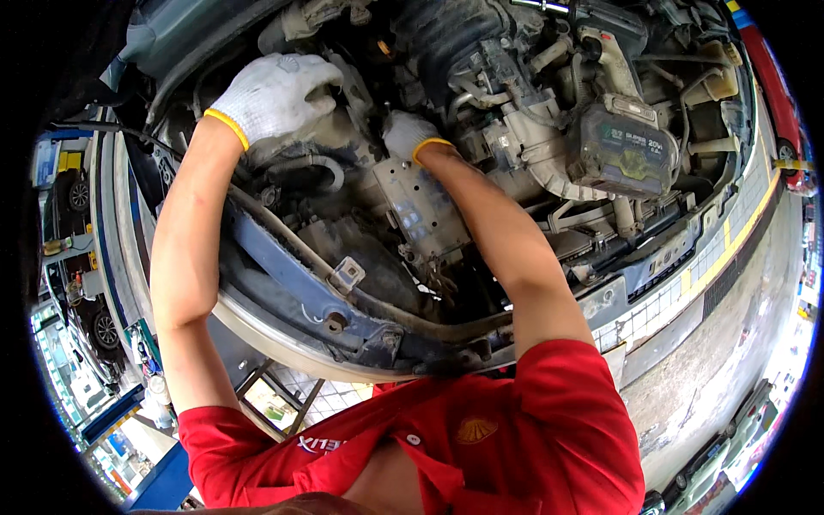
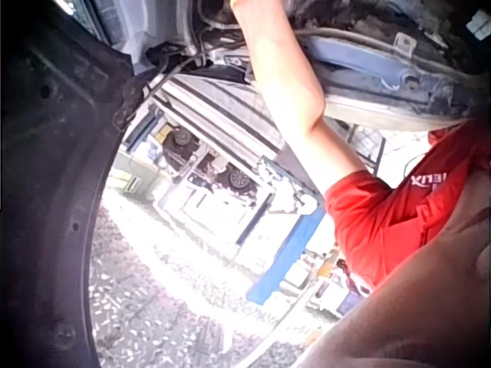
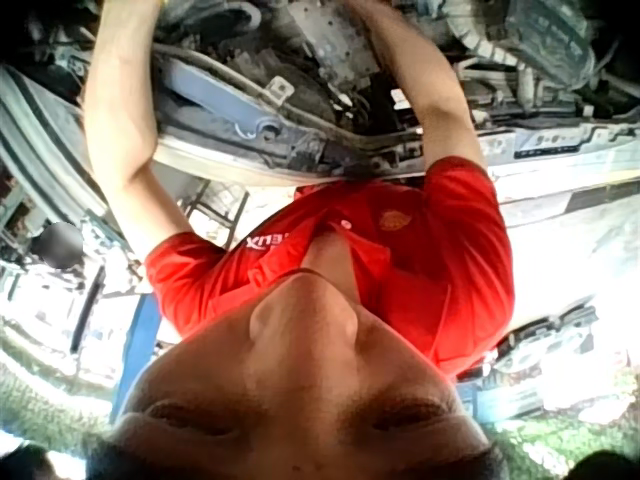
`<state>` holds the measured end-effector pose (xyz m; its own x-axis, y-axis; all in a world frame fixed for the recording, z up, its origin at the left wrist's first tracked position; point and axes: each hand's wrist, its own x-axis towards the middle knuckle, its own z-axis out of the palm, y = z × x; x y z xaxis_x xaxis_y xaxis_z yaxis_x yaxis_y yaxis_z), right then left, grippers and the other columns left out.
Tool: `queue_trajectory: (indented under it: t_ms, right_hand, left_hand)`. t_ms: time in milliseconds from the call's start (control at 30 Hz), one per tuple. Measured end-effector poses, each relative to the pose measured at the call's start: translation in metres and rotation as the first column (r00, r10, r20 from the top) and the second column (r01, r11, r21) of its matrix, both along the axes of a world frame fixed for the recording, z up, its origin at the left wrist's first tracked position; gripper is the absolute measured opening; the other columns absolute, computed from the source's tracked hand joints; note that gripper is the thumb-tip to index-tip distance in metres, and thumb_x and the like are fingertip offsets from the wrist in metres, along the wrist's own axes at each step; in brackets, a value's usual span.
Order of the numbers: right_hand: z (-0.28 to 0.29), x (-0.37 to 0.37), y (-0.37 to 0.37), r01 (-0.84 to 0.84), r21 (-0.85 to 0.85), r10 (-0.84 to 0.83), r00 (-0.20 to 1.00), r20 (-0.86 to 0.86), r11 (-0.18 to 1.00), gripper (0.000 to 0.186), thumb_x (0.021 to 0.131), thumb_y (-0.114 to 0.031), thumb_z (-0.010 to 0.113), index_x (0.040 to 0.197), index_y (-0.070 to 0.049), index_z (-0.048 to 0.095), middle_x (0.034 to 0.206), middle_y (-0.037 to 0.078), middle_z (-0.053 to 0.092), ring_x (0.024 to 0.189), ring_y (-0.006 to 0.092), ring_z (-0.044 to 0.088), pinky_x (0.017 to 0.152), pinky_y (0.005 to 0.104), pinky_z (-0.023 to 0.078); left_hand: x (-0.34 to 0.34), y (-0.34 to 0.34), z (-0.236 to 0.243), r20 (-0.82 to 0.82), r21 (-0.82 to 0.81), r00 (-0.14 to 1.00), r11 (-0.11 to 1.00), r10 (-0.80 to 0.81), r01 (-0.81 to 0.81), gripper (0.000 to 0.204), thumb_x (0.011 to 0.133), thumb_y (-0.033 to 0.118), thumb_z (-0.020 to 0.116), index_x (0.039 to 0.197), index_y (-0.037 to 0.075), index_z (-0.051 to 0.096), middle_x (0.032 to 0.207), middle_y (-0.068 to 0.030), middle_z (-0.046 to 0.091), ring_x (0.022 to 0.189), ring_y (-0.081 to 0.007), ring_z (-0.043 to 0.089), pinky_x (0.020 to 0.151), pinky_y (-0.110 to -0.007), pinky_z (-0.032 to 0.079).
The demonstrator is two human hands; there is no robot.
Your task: The person works on a car engine with the hood open, using a wrench and a power drill to remove and install bolts. They also handle a metal plate and a cloth, wiping parts of the engine bay while performing the repair.
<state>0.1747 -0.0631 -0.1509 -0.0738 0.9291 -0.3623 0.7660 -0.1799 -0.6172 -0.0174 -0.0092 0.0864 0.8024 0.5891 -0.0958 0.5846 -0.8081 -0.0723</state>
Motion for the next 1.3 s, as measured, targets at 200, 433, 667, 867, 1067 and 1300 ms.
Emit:
queue_trajectory:
  t_ms: [200, 433, 667, 867, 1067, 1300]
  right_hand:
    - [0.022, 0.017, -0.008, -0.168, 0.081, 0.169, 0.986, -0.007, 0.982, 0.051, 0.101, -0.031, 0.05, 0.137, 0.004, 0.058, 0.119, 0.034, 0.07, 0.113, 0.0494, 0.067, 0.098, 0.0545, 0.053]
    - [0.07, 0.008, -0.002, -0.271, 0.053, 0.274, 0.958, -0.079, 0.961, 0.043, 0.094, -0.027, 0.052, 0.115, 0.008, 0.067, 0.104, 0.034, 0.07, 0.099, 0.0495, 0.067, 0.09, 0.0538, 0.052]
    - [0.069, 0.014, 0.023, -0.728, 0.068, 0.699, 0.677, 0.231, 0.682, 0.044, 0.091, -0.032, 0.056, 0.092, 0.009, 0.072, 0.091, 0.033, 0.069, 0.078, 0.0447, 0.066, 0.077, 0.0512, 0.051]
    - [0.115, 0.01, 0.015, -0.43, -0.231, 0.415, 0.903, -0.113, 0.873, 0.048, 0.089, -0.037, 0.059, 0.085, 0.009, 0.071, 0.067, 0.018, 0.064, 0.064, 0.0306, 0.063, 0.067, 0.0451, 0.049]
    - [0.111, 0.018, 0.02, -0.314, -0.361, 0.175, 0.914, -0.367, 0.878, 0.035, 0.09, -0.032, 0.063, 0.08, 0.0, 0.069, 0.07, 0.01, 0.065, 0.059, 0.0209, 0.056, 0.058, 0.0381, 0.048]
    - [0.084, 0.026, 0.008, -0.137, -0.474, -0.313, 0.59, -0.744, 0.87, 0.027, 0.101, -0.027, 0.062, 0.089, -0.004, 0.067, 0.077, 0.003, 0.065, 0.052, 0.0115, 0.048, 0.048, 0.0312, 0.039]
  left_hand:
    - [0.003, -0.003, 0.004, 0.012, -0.007, 1.0, 1.0, -0.023, 0.023, 0.034, 0.095, 0.033, 0.064, 0.122, 0.014, 0.07, 0.121, -0.0106, 0.072, 0.115, -0.0344, 0.068, 0.099, -0.046, 0.054]
    - [0.003, -0.004, 0.009, -0.005, -0.03, 1.0, 1.0, -0.003, 0.002, 0.035, 0.095, 0.035, 0.065, 0.123, 0.014, 0.07, 0.122, -0.0103, 0.071, 0.115, -0.0344, 0.068, 0.098, -0.046, 0.055]
    - [0.008, -0.003, 0.009, -0.021, -0.033, 1.0, 0.999, 0.01, -0.011, 0.035, 0.095, 0.035, 0.064, 0.124, 0.015, 0.069, 0.123, -0.0091, 0.071, 0.118, -0.0336, 0.067, 0.101, -0.047, 0.053]
    - [0.002, -0.004, 0.009, -0.027, -0.039, 0.999, 0.999, 0.021, -0.022, 0.037, 0.095, 0.037, 0.066, 0.124, 0.013, 0.07, 0.123, -0.0113, 0.072, 0.115, -0.0349, 0.068, 0.099, -0.046, 0.054]
    - [0.003, -0.002, 0.011, -0.043, -0.033, 0.999, 0.999, 0.012, -0.013, 0.039, 0.096, 0.038, 0.066, 0.126, 0.013, 0.069, 0.126, -0.0116, 0.071, 0.116, -0.035, 0.068, 0.1, -0.046, 0.054]
    - [0.002, -0.002, 0.011, -0.042, -0.029, 0.999, 0.999, 0.025, -0.026, 0.039, 0.096, 0.036, 0.066, 0.127, 0.013, 0.068, 0.125, -0.0111, 0.071, 0.115, -0.0351, 0.068, 0.1, -0.045, 0.054]
